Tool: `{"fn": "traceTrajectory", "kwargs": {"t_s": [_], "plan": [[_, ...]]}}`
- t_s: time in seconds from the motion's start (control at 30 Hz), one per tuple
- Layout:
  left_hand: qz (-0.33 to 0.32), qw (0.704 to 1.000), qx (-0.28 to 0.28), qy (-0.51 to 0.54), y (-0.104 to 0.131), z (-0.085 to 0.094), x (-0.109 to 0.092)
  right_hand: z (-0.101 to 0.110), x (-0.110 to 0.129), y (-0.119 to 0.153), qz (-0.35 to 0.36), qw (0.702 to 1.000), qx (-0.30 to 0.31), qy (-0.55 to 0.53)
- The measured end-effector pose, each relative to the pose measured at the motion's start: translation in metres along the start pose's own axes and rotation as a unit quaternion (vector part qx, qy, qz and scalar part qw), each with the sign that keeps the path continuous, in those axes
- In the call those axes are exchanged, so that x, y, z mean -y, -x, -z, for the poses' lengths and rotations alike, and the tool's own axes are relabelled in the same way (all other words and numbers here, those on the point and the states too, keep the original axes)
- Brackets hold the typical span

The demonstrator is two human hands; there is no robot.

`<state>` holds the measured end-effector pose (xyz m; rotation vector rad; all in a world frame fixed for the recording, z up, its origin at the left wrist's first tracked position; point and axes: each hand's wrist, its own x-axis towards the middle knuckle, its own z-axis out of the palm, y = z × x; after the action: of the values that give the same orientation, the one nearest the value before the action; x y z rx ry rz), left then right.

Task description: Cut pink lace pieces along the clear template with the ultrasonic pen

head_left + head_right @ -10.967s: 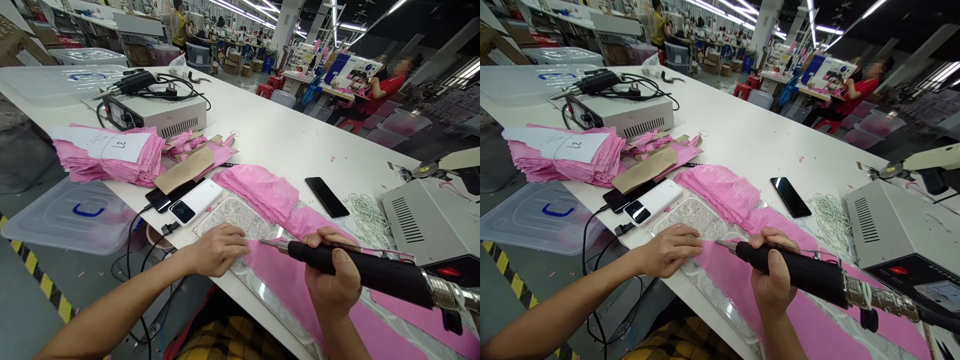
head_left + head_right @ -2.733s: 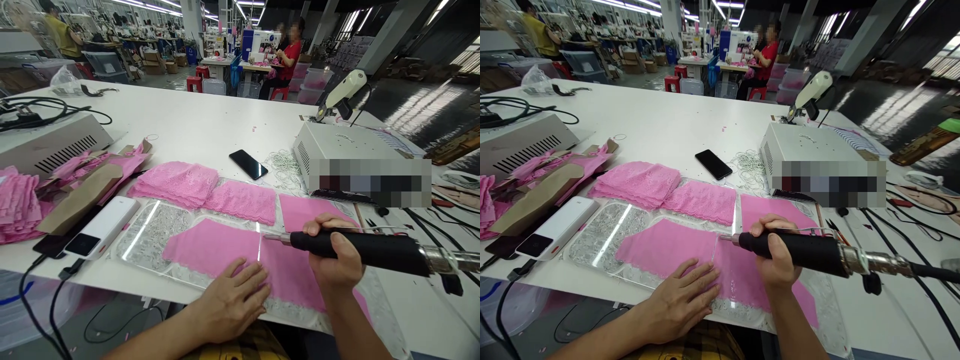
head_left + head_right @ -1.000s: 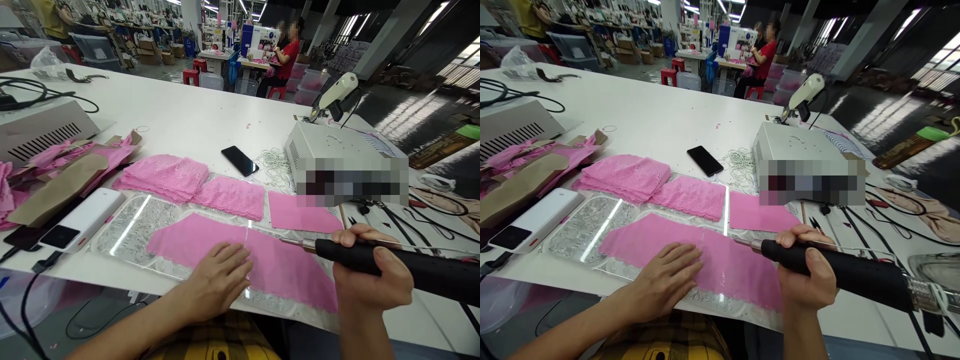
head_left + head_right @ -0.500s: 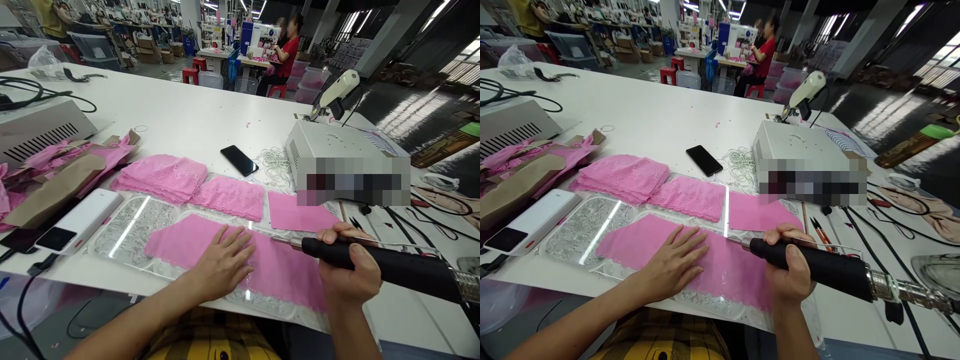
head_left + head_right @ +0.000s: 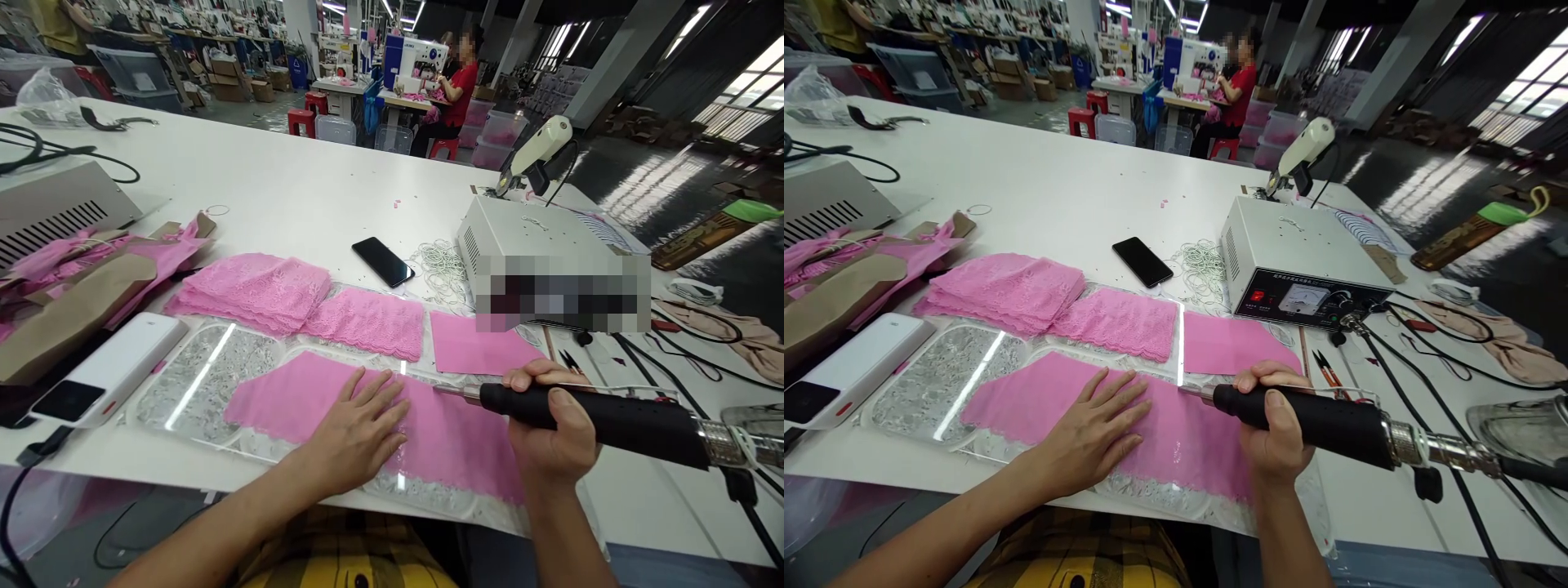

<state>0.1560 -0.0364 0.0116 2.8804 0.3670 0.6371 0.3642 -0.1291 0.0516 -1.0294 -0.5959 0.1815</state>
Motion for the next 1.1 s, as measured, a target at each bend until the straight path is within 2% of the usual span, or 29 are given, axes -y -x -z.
{"fn": "traceTrajectory", "kwargs": {"t_s": [0.2,0.37,0.53,1.1], "plan": [[-0.006,1.000,-0.017,-0.002,0.000,-0.001,0.001,0.002,0.004,-0.005,0.001,1.000,-0.022,-0.016],[-0.006,1.000,-0.031,-0.001,0.000,-0.003,0.001,0.021,0.013,-0.011,0.012,0.998,-0.065,-0.007],[-0.005,0.999,-0.037,-0.005,0.001,-0.003,0.001,0.033,0.015,-0.010,0.010,0.997,-0.076,0.006],[-0.008,0.999,-0.038,-0.011,0.000,-0.003,0.002,0.030,0.010,-0.009,0.015,0.998,-0.061,0.008]]}}
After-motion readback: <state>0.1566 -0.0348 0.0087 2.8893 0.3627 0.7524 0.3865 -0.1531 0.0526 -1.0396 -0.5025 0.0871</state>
